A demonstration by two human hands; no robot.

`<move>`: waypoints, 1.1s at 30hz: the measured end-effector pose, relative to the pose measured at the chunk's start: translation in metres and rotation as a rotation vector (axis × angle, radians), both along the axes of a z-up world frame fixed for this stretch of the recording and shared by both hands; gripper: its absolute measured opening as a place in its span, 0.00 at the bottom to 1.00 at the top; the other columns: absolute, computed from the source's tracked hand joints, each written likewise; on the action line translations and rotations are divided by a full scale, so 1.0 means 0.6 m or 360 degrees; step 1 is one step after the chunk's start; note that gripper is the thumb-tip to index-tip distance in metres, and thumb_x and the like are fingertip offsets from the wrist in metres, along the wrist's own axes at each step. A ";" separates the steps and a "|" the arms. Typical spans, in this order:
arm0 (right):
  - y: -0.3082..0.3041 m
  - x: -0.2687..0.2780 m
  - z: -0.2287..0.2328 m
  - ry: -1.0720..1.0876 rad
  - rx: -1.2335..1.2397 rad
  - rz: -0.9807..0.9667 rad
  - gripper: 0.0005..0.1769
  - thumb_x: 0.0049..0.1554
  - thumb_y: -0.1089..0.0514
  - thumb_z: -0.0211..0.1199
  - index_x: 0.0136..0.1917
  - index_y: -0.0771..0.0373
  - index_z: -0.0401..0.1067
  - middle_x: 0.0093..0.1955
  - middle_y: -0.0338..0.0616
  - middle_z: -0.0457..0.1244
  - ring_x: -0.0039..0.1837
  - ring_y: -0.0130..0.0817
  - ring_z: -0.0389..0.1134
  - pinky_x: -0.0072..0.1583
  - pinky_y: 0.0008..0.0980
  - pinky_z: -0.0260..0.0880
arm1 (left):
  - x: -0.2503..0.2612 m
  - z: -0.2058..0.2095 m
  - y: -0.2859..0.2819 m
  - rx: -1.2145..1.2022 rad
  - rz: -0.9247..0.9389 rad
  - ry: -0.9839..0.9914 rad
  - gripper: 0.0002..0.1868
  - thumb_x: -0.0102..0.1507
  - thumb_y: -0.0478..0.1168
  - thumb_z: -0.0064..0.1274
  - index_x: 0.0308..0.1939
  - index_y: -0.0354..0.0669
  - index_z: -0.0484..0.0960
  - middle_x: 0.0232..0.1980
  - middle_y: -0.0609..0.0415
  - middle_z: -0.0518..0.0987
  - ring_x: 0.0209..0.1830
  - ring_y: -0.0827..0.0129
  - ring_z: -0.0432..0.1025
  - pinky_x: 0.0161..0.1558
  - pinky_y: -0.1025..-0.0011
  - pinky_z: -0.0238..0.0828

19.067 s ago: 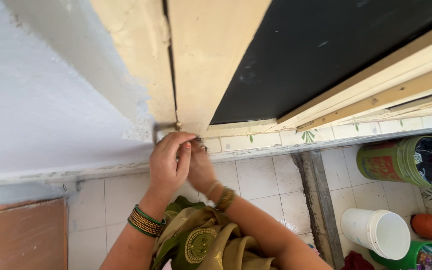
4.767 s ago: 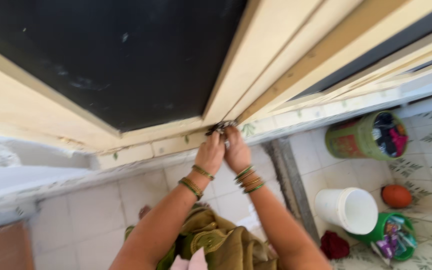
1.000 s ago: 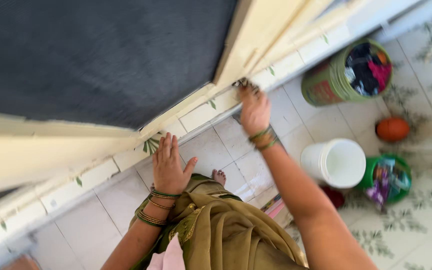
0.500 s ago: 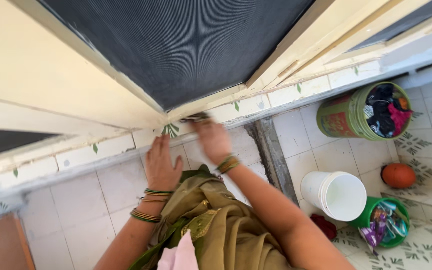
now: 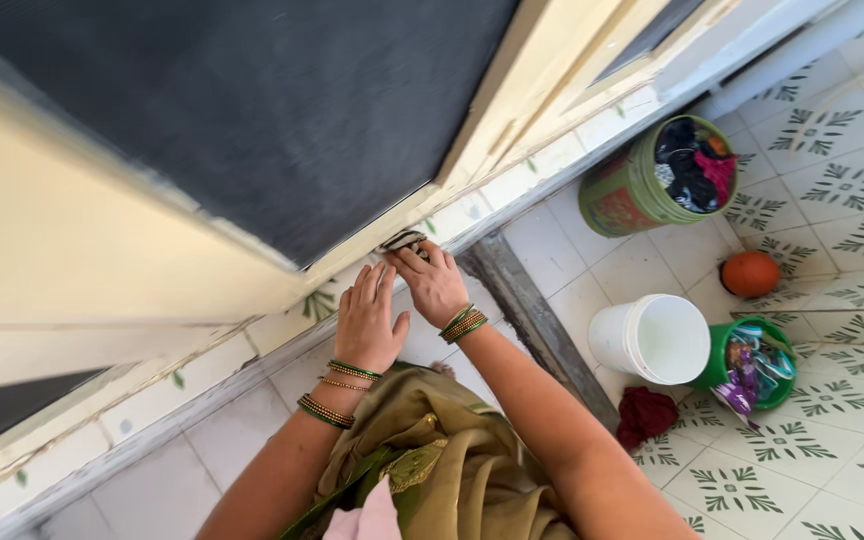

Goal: The person wipes glass window panes and a wooden frame with a cloth. They kemudian rinse the cloth in a pink bowl of water on a balcony and return to wipe a metal security grill.

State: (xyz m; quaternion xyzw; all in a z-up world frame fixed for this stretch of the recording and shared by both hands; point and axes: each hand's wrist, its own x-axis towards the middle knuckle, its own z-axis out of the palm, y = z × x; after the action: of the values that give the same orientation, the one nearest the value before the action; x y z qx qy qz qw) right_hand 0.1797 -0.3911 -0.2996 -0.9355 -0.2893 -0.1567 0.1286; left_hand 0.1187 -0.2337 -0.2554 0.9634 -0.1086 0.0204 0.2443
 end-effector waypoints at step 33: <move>-0.562 0.391 -0.080 -0.0148 -0.0018 -0.0631 0.24 0.62 0.69 0.50 0.70 0.66 0.71 0.65 0.51 0.64 0.63 0.46 0.63 0.69 0.51 0.64 | 0.320 0.022 -0.459 0.0479 -0.0151 0.0110 0.42 0.57 0.46 0.60 0.72 0.37 0.62 0.78 0.46 0.55 0.78 0.57 0.51 0.70 0.51 0.53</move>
State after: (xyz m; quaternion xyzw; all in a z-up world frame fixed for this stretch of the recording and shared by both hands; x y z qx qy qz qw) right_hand 0.4144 -0.7281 -0.3473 -0.9666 -0.1059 -0.2204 0.0764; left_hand 0.3109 -0.5092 -0.2422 0.9830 -0.1473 -0.0408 0.1016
